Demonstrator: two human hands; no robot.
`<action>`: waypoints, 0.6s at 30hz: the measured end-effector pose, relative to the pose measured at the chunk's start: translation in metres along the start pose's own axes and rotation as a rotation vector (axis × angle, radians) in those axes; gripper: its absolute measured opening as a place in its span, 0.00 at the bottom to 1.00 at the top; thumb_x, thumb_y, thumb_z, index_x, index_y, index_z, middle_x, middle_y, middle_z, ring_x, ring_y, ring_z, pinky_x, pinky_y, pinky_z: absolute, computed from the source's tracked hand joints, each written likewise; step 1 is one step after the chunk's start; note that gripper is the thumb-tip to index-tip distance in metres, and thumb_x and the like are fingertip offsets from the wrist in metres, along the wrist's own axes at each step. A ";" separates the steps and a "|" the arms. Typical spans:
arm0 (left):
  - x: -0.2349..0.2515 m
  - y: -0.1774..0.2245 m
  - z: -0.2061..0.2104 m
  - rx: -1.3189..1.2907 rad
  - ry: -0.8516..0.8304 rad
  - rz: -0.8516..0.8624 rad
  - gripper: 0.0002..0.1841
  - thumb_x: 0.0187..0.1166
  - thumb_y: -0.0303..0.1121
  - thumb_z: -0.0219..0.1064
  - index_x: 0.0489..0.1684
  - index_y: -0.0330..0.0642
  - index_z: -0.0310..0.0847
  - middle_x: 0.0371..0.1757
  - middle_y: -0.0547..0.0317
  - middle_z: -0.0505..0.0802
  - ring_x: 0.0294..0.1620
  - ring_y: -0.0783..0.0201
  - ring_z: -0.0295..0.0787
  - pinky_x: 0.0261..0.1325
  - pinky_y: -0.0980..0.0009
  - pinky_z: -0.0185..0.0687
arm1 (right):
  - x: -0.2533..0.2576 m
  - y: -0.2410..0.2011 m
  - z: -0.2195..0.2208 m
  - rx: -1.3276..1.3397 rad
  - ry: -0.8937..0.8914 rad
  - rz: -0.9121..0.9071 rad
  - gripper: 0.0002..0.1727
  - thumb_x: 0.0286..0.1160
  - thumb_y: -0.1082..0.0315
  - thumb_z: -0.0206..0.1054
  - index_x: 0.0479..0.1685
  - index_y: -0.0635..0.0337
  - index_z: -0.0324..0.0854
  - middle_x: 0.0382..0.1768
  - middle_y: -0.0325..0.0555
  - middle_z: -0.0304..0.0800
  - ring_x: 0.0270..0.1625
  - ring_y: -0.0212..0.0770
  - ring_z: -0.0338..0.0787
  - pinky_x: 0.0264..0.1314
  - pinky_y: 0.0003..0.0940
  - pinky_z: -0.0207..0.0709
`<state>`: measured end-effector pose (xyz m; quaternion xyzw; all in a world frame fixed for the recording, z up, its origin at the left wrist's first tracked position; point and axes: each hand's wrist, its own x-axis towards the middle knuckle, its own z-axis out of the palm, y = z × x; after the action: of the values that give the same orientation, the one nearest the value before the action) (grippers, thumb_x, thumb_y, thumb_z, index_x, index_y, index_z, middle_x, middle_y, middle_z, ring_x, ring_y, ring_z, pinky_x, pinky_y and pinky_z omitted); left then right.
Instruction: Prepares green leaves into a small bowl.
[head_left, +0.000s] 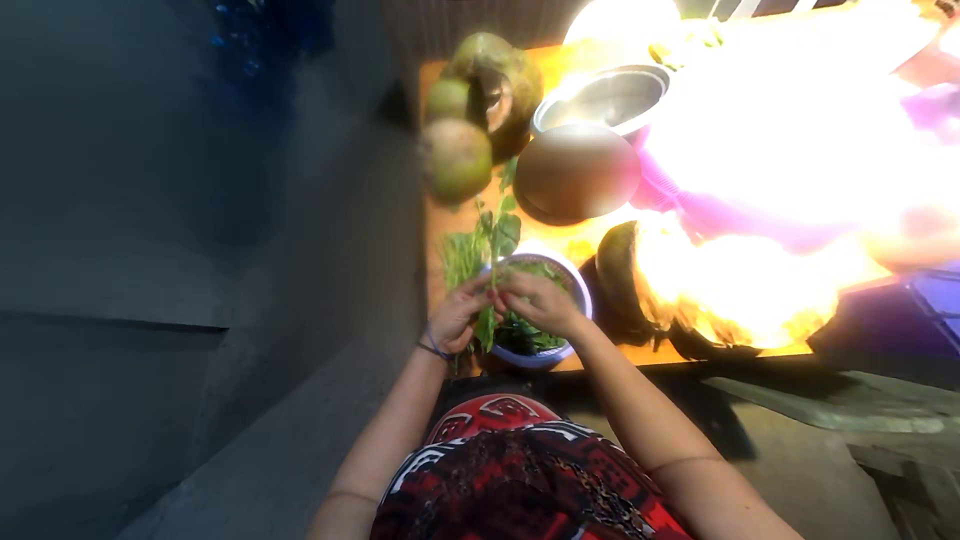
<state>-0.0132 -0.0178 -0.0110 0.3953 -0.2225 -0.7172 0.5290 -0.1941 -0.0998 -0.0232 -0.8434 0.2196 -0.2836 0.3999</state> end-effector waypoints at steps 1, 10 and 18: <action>0.000 -0.001 0.001 0.005 0.003 -0.001 0.18 0.84 0.24 0.58 0.70 0.46 0.80 0.34 0.60 0.93 0.30 0.69 0.91 0.38 0.74 0.90 | -0.001 0.000 0.001 -0.018 0.027 -0.008 0.15 0.78 0.70 0.59 0.43 0.68 0.92 0.44 0.55 0.94 0.50 0.45 0.92 0.58 0.42 0.84; -0.001 0.010 0.020 0.372 0.203 0.041 0.18 0.78 0.18 0.68 0.66 0.33 0.82 0.35 0.60 0.95 0.28 0.74 0.90 0.35 0.78 0.88 | 0.003 0.002 0.007 0.651 0.394 0.692 0.18 0.87 0.67 0.51 0.31 0.56 0.85 0.24 0.31 0.84 0.26 0.27 0.81 0.32 0.27 0.81; 0.009 -0.013 0.005 0.572 0.451 0.274 0.18 0.74 0.23 0.76 0.63 0.37 0.88 0.38 0.58 0.95 0.30 0.75 0.86 0.37 0.76 0.85 | 0.000 -0.020 0.009 0.325 0.042 0.667 0.15 0.80 0.67 0.72 0.62 0.62 0.88 0.48 0.50 0.94 0.44 0.38 0.93 0.53 0.40 0.88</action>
<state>-0.0259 -0.0221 -0.0211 0.6413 -0.3423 -0.4441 0.5238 -0.1850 -0.0828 -0.0116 -0.6450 0.4424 -0.1860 0.5946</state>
